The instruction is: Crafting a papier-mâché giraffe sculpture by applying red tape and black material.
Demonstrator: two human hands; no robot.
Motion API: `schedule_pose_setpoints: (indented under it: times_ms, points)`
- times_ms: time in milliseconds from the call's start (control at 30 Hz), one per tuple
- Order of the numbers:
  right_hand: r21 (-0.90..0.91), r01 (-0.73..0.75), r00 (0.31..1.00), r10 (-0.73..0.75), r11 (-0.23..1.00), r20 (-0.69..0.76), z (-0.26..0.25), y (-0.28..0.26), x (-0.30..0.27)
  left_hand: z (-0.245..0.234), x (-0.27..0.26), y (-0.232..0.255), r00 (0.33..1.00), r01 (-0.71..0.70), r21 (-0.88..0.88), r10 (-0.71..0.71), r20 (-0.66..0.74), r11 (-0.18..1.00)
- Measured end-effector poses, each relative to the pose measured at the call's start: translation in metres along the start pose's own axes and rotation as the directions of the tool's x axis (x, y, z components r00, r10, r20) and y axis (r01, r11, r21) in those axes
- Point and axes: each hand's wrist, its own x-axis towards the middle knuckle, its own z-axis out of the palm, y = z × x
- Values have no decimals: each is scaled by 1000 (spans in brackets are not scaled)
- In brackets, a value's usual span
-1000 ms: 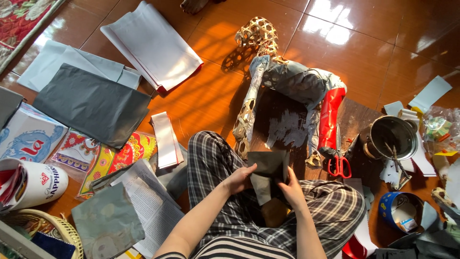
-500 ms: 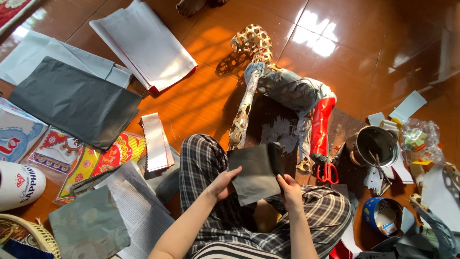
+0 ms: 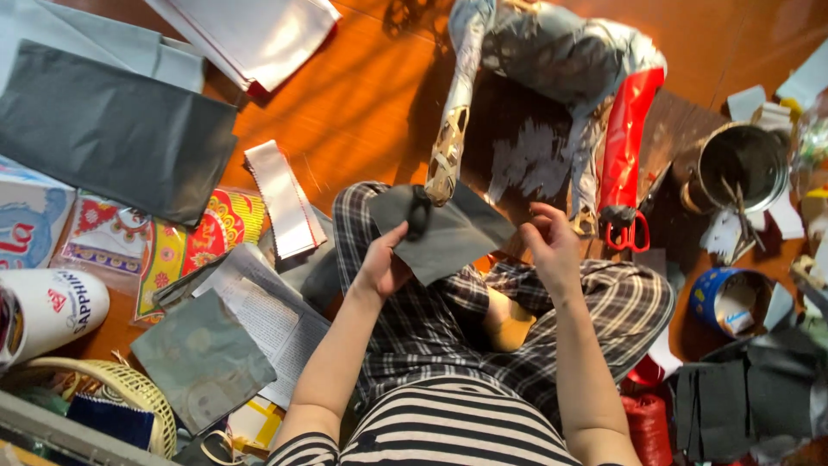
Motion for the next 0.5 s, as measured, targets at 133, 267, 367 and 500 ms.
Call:
schedule_pose_setpoints:
  times_ms: [133, 267, 367, 500]
  points:
    - [-124, 528, 808, -452, 840, 378, 33, -41, -12, 4, 15, 14, 999, -17, 65, 14, 41, 998]
    - [-335, 735, 675, -587, 589, 448, 66, -43, -10, 22, 7, 24, 988, -68, 46, 61, 138, 997]
    - [-275, 750, 659, -649, 601, 380, 80, -60, 12, 46, -14, 30, 972, -89, 9, 85, 218, 996]
    - [-99, 621, 776, -591, 778, 223, 95, -43, 36, 58, -45, 25, 719, -297, 124, 136, 682, 947]
